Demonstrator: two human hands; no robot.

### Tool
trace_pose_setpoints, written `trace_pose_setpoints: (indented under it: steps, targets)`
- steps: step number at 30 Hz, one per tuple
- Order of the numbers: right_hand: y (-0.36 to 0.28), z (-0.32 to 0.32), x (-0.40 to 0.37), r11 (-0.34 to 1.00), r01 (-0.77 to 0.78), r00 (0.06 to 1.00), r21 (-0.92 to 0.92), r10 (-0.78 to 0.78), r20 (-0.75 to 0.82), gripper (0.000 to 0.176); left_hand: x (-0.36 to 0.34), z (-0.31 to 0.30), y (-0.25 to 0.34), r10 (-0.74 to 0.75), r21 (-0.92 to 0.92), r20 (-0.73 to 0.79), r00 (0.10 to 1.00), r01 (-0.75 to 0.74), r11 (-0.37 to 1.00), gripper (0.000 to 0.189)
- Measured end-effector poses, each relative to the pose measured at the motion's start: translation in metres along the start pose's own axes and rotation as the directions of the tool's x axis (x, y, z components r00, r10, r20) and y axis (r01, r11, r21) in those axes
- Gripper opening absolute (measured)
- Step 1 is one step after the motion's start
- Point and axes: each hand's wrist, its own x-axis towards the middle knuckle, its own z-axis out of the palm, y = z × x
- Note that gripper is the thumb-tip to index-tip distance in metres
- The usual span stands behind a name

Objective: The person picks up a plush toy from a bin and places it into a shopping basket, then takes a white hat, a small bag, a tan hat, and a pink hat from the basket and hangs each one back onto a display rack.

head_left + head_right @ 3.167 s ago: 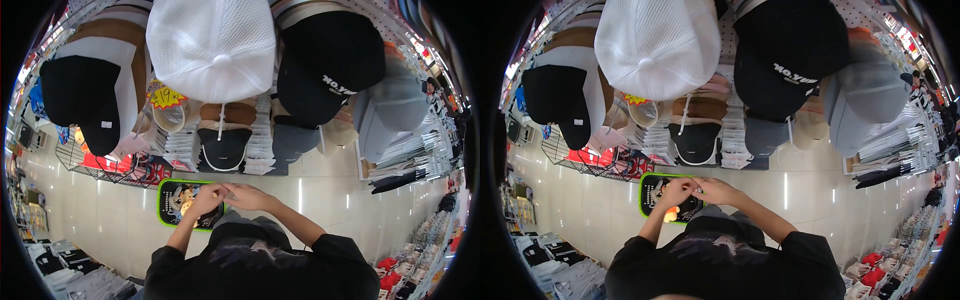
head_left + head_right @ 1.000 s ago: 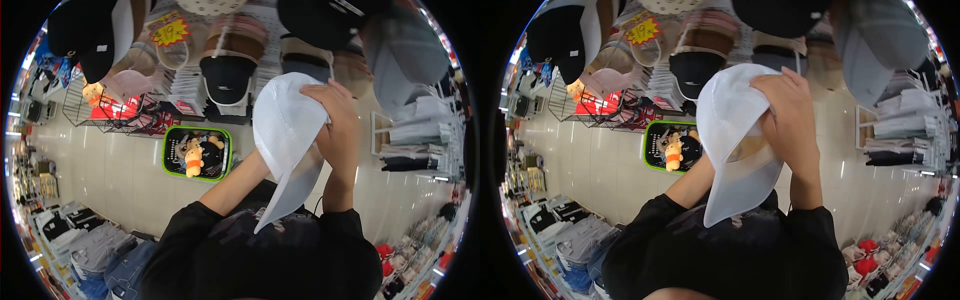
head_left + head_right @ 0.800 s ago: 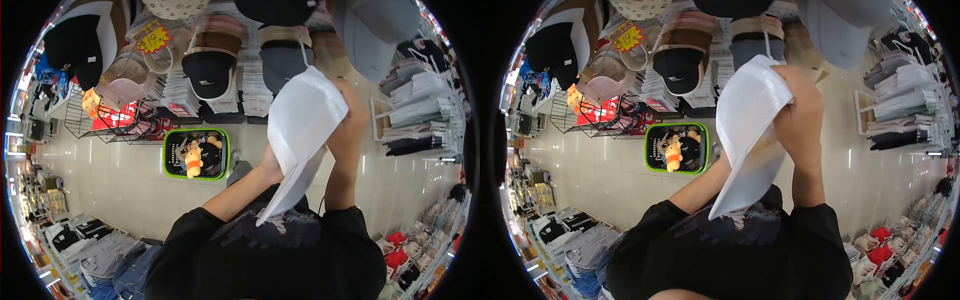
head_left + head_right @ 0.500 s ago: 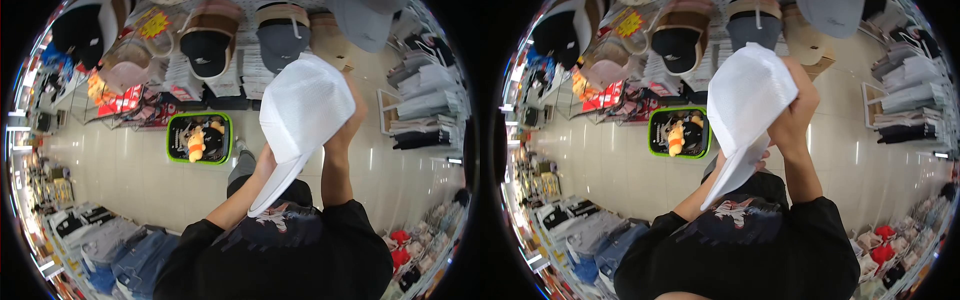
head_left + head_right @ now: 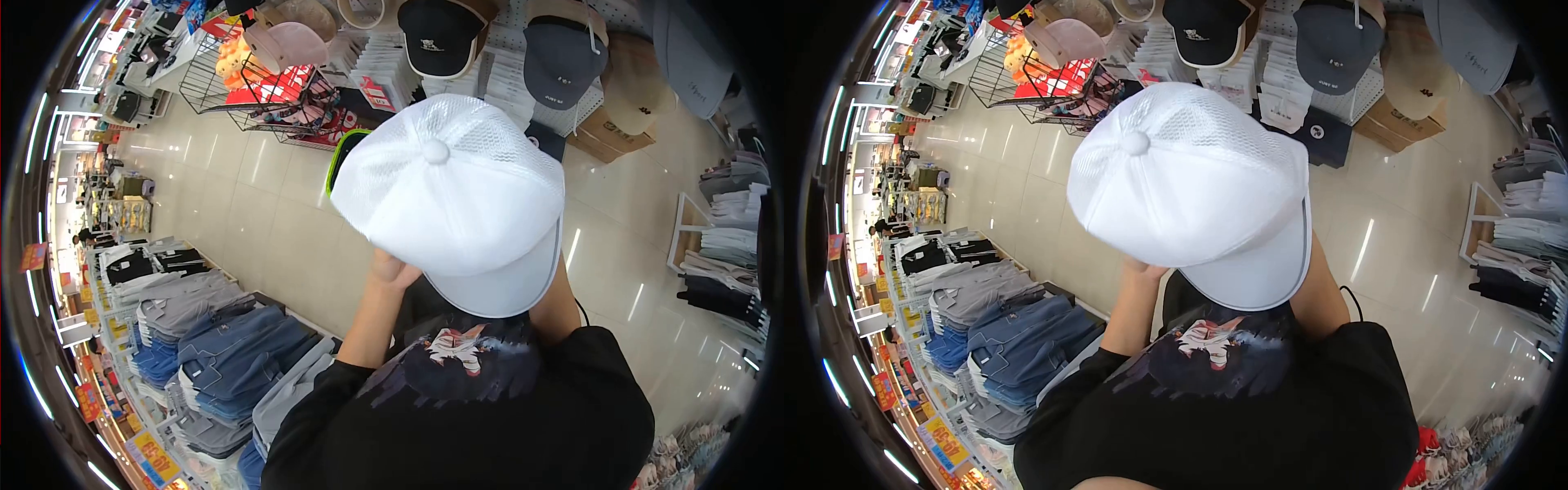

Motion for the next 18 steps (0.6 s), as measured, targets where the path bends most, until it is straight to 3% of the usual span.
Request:
trace_pose_setpoints:
  steps: [1, 3, 6, 7, 14, 16, 18]
  targets:
    - [0.004, 0.004, 0.003, 0.999, -0.048, 0.999, 0.018, 0.047, 0.009, 0.034, 0.0, 0.005, 0.004, -0.008, -0.001, 0.0, 1.0, 0.008, 1.0, 0.069]
    - [0.01, 0.008, 0.005, 0.989, -0.141, 0.99, 0.048, 0.14, 0.021, 0.035, 0.0, 0.01, 0.012, 0.007, 0.198, -0.188, 0.982, 0.031, 0.98, 0.068]
    - [0.018, 0.012, 0.005, 0.956, -0.282, 0.959, 0.078, 0.28, 0.038, 0.036, -0.002, -0.009, 0.02, -0.014, 0.302, -0.131, 0.991, 0.054, 0.952, 0.068]
    - [0.021, 0.015, 0.01, 0.944, -0.319, 0.948, 0.089, 0.315, 0.05, 0.036, 0.001, 0.002, 0.021, -0.004, 0.261, -0.247, 0.969, 0.071, 0.963, 0.066]
    - [0.054, 0.05, 0.011, 0.771, -0.607, 0.794, 0.194, 0.585, 0.164, 0.039, 0.002, -0.056, 0.087, -0.128, 0.16, -0.115, 0.985, 0.146, 0.976, 0.062]
    - [0.059, 0.061, -0.004, 0.702, -0.679, 0.734, 0.214, 0.646, 0.21, 0.04, 0.016, -0.037, 0.106, 0.048, 0.257, -0.237, 0.97, 0.015, 0.966, 0.053]
    - [0.08, 0.083, -0.006, 0.668, -0.711, 0.704, 0.222, 0.674, 0.226, 0.04, 0.029, -0.059, 0.13, 0.045, 0.217, -0.306, 0.951, 0.024, 0.976, 0.049]
